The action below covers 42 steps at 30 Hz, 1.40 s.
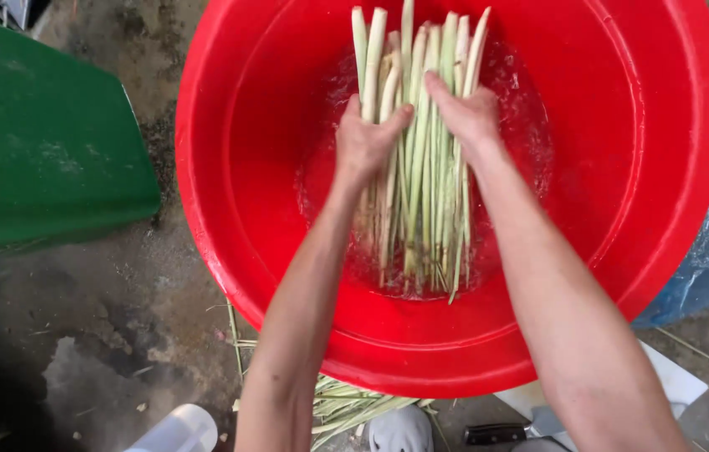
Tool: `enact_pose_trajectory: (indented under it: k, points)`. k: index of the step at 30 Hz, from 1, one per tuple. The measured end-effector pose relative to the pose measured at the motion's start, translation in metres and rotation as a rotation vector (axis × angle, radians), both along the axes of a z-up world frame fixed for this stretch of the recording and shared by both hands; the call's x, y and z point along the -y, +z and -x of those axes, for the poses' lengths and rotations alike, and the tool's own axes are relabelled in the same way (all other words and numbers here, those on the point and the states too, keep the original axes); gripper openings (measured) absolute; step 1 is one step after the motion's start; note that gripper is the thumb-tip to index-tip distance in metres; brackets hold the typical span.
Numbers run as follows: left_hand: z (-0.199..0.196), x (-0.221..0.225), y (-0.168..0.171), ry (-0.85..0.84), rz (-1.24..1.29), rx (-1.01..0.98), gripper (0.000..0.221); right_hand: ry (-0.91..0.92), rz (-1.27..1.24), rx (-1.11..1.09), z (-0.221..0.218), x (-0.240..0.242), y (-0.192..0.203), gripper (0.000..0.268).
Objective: The person cuts a lemongrass stalk on a board, washes several stalks in a large red tub of water by hand, and then removes stalks from a plastic bag to continue the process.
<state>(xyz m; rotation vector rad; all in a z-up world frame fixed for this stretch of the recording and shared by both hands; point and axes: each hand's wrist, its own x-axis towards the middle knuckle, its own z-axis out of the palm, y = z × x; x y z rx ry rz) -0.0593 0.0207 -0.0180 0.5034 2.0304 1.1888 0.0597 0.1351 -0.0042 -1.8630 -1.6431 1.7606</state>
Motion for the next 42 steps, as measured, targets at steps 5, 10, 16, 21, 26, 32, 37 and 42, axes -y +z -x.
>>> enact_pose_trajectory:
  k: [5, 10, 16, 21, 26, 32, 37, 42]
  points:
    - [0.059, 0.036, -0.035, -0.108, 0.009, 0.203, 0.073, 0.03, 0.155, -0.099, -0.03, -0.029, -0.023, 0.094]
    - [0.07, 0.043, -0.042, -0.303, 0.15, -0.15, 0.094, 0.002, -0.112, 0.041, -0.03, -0.031, -0.028, 0.105]
    - [-0.012, -0.02, 0.019, -0.088, 0.382, -0.12, 0.109, 0.199, -0.191, -0.048, 0.025, -0.006, -0.022, 0.124]
    - [-0.004, -0.008, 0.02, -0.128, -0.043, -0.191, 0.088, 0.168, -0.351, 0.004, 0.021, -0.014, -0.025, 0.11]
    - [0.052, 0.018, -0.026, -0.055, 0.129, 0.077, 0.056, -0.061, -0.223, -0.216, -0.011, -0.038, -0.032, 0.047]
    - [0.093, 0.002, -0.053, -0.288, 0.22, -0.257, 0.114, 0.039, -0.176, -0.183, 0.001, -0.043, -0.038, 0.069]
    - [0.005, -0.048, -0.015, -0.054, 0.344, -0.231, 0.106, 0.241, -0.386, -0.37, 0.024, -0.02, -0.066, 0.092]
    - [0.016, -0.031, -0.031, -0.172, -0.065, -0.442, 0.079, 0.126, -0.195, -0.275, 0.005, -0.016, -0.084, 0.071]
